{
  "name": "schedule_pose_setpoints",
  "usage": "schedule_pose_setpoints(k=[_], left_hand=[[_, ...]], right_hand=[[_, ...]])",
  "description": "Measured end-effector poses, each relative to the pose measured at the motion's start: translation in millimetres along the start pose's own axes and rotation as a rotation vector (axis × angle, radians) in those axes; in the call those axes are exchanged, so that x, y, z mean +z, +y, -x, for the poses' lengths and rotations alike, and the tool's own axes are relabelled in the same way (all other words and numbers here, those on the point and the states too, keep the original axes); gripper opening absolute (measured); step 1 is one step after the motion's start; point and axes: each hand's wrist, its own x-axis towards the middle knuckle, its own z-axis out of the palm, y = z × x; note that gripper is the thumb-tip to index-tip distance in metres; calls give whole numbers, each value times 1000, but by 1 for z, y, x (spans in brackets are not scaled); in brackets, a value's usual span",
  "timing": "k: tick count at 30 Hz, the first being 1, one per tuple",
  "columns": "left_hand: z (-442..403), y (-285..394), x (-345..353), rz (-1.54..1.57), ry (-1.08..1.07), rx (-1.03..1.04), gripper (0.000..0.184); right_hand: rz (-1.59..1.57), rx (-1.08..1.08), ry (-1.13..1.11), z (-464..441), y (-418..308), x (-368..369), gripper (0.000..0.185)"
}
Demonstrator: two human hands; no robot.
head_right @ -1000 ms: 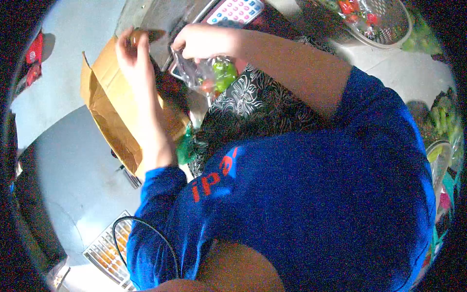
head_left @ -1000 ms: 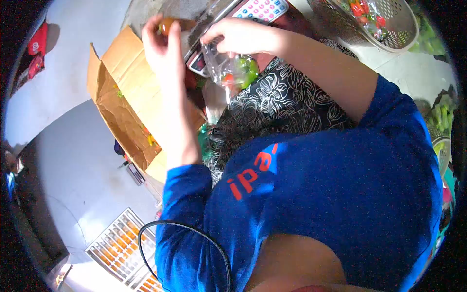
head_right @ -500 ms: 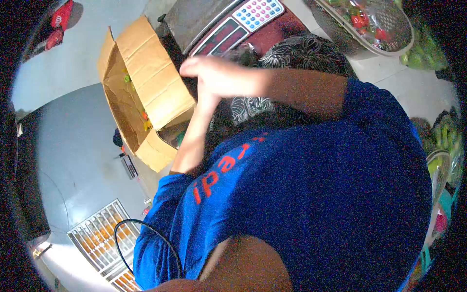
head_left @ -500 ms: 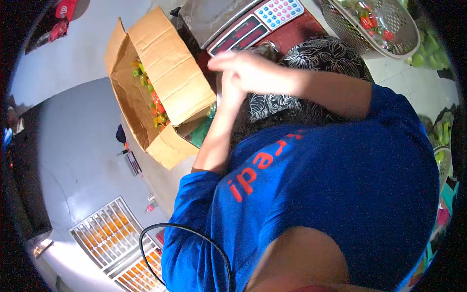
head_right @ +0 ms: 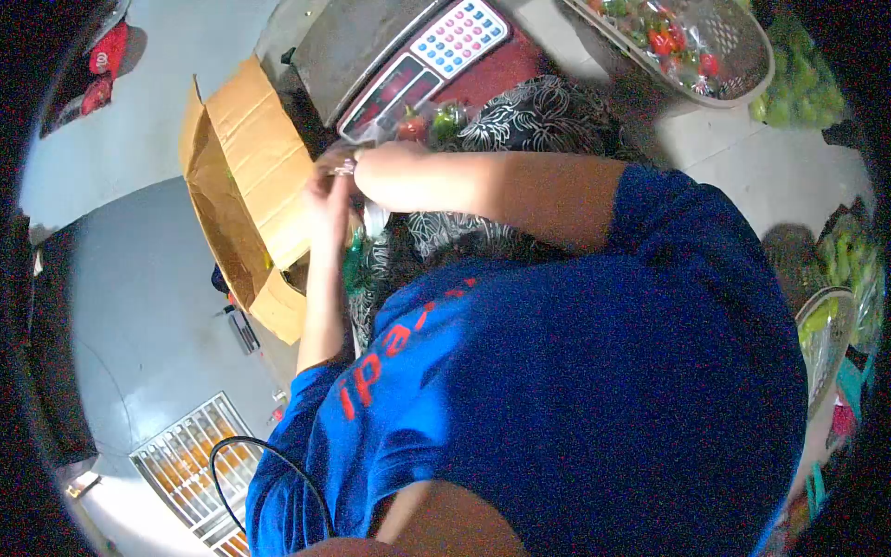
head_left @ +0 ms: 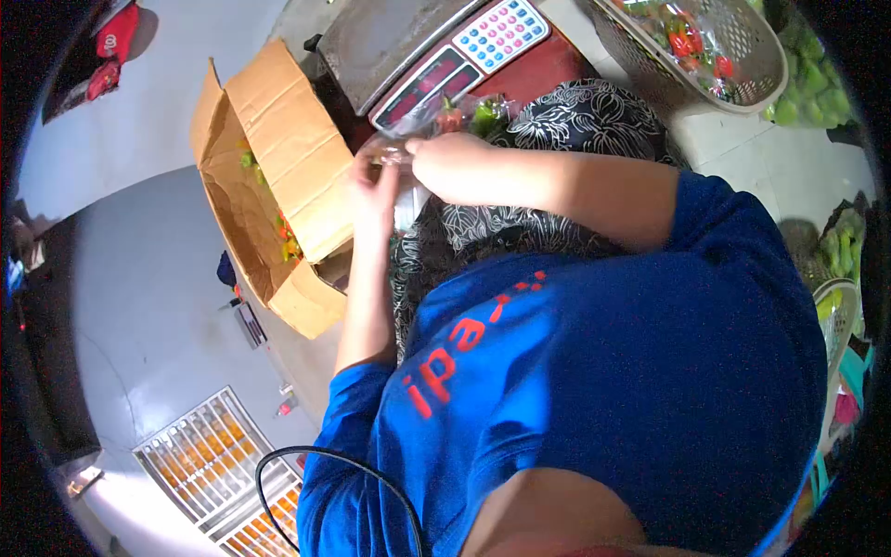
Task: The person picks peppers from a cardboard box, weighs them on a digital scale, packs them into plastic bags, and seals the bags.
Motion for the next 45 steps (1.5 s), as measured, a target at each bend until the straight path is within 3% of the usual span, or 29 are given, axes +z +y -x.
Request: schedule_pose_setpoints(k=[1,2,6,9,11,12,13,15,16,19,20,23,24,26,27,29,30,31,33,34,36,37,38,39,40,42,45], left_hand=[[3,4,5,-116,0,192,32],[8,11,7,-305,-17,211,33],[10,30,1,-722,-376,23,47],[13,14,21,-561,-268,165,49],[16,3,37,-457,-190,242,50],[7,-2,46,-346,-196,340,49],[0,-2,52,-237,-202,437,48],[3,11,59,-345,-219,264,46],[2,20,61,-394,-230,180,45],[-8,32,70,-403,-114,-73,47],[-12,31,66,-315,-127,-45,53],[-11,16,69,-186,-81,16,58],[-8,8,66,-254,-121,-50,64],[-5,-20,57,-171,-141,99,63],[-2,-40,50,-128,-150,171,62],[-3,-66,23,-428,-108,290,42],[3,-41,0,-416,-191,199,37],[9,-14,-17,-403,-270,107,33],[14,38,-35,-262,-158,-35,28],[13,42,-45,-145,-120,23,28],[10,54,-59,-100,-47,169,39],[6,66,-59,-151,60,218,61],[6,86,-59,-162,17,289,81],[5,90,-56,-98,29,366,89],[5,99,-54,-95,-11,429,89],[13,110,-45,-41,-31,473,62],[28,138,-55,-24,-266,70,30]], right_hand=[[21,-5,-24,1,0,-3,11],[37,-5,-72,4,3,-9,14],[-45,124,47,-5,-1,-21,25],[-387,1,227,-4,-25,-8,29],[-479,-115,30,8,-51,-10,34],[-345,236,171,16,-77,-19,38],[-231,191,219,14,-77,-3,32],[6,103,328,5,-66,38,37],[-421,-8,198,4,-54,30,36],[112,135,268,5,-59,7,36],[196,109,476,-3,-45,51,35],[-210,120,307,6,-55,9,37],[-351,-21,326,4,-50,13,39],[-630,-307,360,-2,-35,25,42],[-556,-309,378,-4,-31,22,37],[-406,-319,407,-8,-27,8,32],[-523,-225,324,-4,-28,-18,37],[-460,-234,368,-11,-21,-26,53],[-373,-354,682,-25,3,-34,42],[-519,-270,604,-19,1,-53,42],[-790,-183,555,-26,0,-63,43],[-918,-121,461,-18,-13,-76,39],[-1051,-227,381,-4,-29,-92,41],[-1095,-279,291,2,-41,-98,46],[-1137,-327,197,7,-53,-105,50],[-622,-505,455,11,-70,-108,50],[-523,-527,503,13,-70,-119,54]])
